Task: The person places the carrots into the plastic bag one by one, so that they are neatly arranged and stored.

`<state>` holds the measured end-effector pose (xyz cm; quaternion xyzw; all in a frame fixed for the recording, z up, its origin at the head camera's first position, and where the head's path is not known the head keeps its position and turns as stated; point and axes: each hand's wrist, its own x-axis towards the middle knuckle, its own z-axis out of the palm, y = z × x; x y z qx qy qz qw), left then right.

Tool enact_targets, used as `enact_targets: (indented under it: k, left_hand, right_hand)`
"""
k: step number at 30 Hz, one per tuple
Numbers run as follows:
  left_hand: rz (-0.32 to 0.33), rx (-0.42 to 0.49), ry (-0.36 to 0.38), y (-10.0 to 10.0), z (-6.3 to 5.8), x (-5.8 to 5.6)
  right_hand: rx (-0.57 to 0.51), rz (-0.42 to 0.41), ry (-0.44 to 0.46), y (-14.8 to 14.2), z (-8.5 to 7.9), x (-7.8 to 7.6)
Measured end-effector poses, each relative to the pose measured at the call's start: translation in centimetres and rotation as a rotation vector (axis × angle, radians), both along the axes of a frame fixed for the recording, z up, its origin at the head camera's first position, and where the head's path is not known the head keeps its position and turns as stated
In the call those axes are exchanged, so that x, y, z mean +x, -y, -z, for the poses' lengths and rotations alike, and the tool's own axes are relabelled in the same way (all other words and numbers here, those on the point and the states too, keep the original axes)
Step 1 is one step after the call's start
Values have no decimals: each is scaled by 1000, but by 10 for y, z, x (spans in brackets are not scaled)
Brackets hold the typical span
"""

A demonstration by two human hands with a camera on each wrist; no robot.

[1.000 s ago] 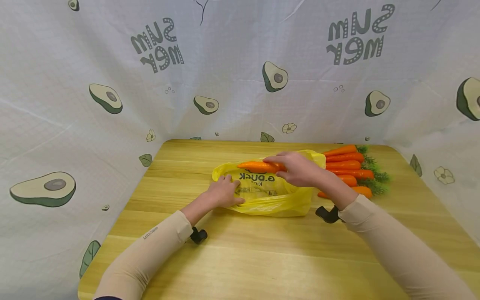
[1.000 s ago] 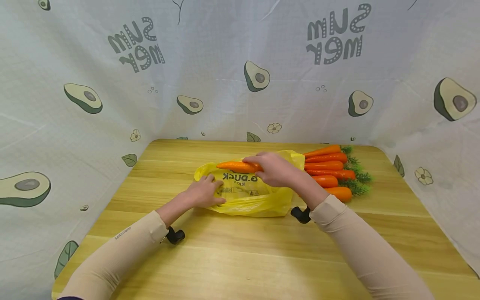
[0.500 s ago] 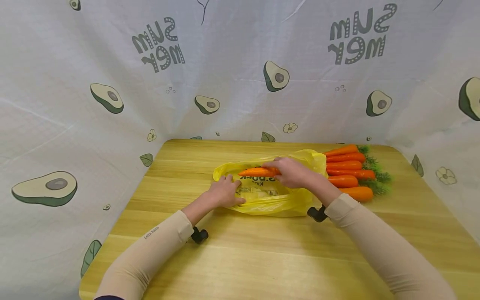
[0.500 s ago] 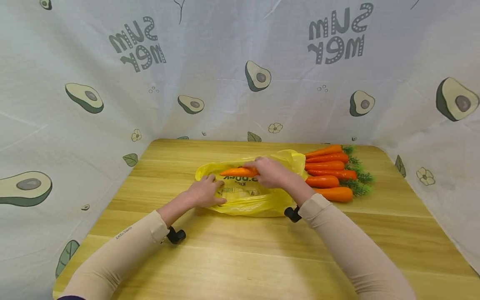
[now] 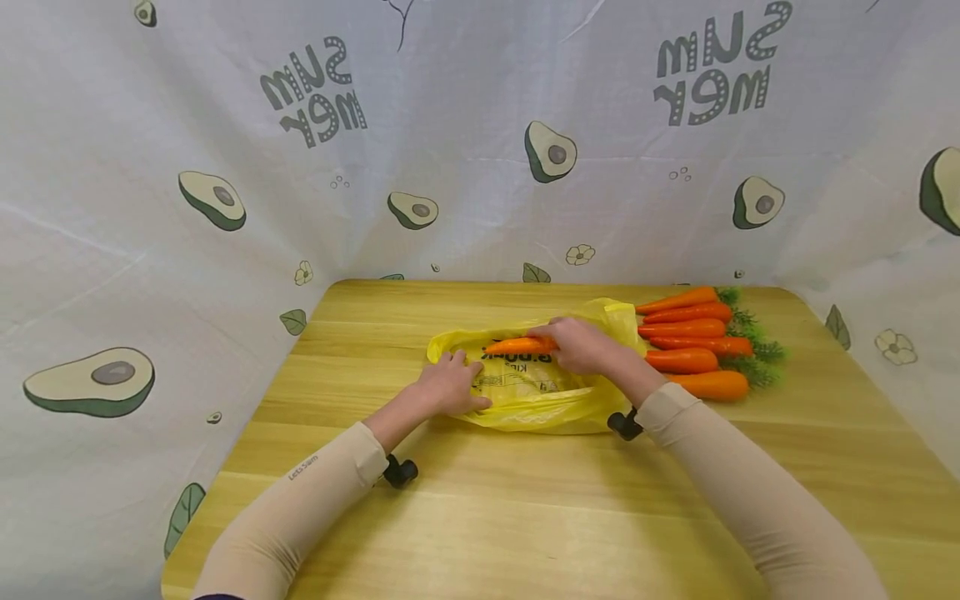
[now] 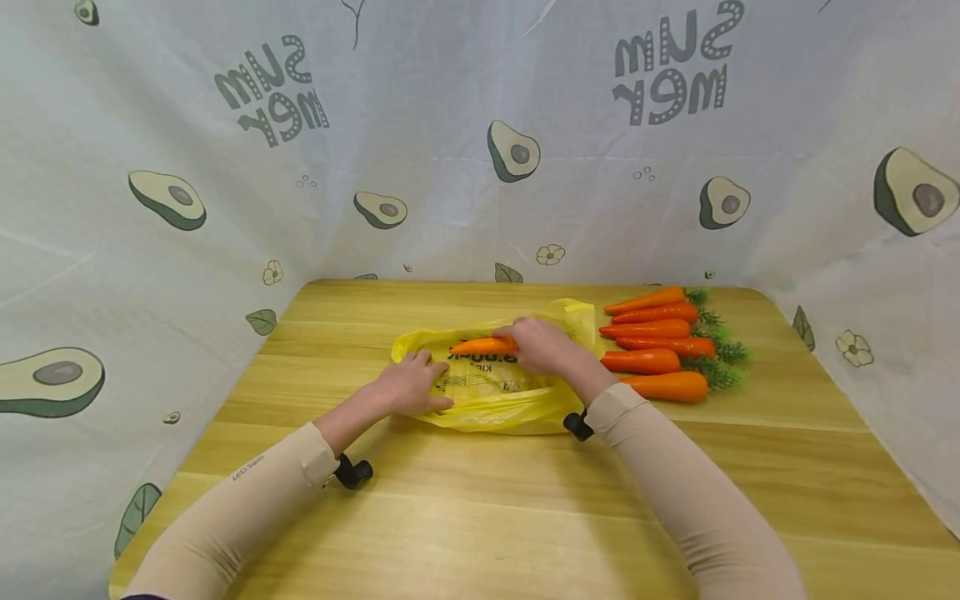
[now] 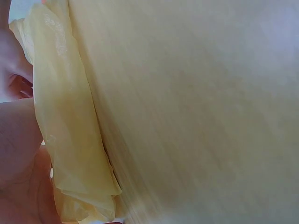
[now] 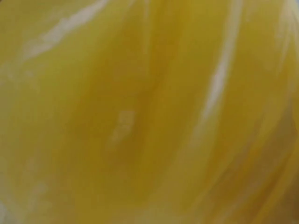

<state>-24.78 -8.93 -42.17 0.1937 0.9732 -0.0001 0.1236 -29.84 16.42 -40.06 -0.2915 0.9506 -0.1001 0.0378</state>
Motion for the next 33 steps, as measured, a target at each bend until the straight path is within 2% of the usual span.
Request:
enact_targets:
  k: [4,11,16,25,33]
  left_hand:
    - [-6,-3,8,-1,-1,1]
    - [-10,-12,11,-2,-3,3]
    - [-9,-11,19,-1,-3,5]
    - [-7,-9,6,0,-2,3]
    - [13,-2,0,1,-1,3]
  right_hand:
    - [34,6,-1,2,0,1]
    - [26,-56,80,8,-2,3]
    - [25,-23,89,10,2,-1]
    - [-14,66,0,8,9,-11]
    - [-14,103,-53,2,18,-20]
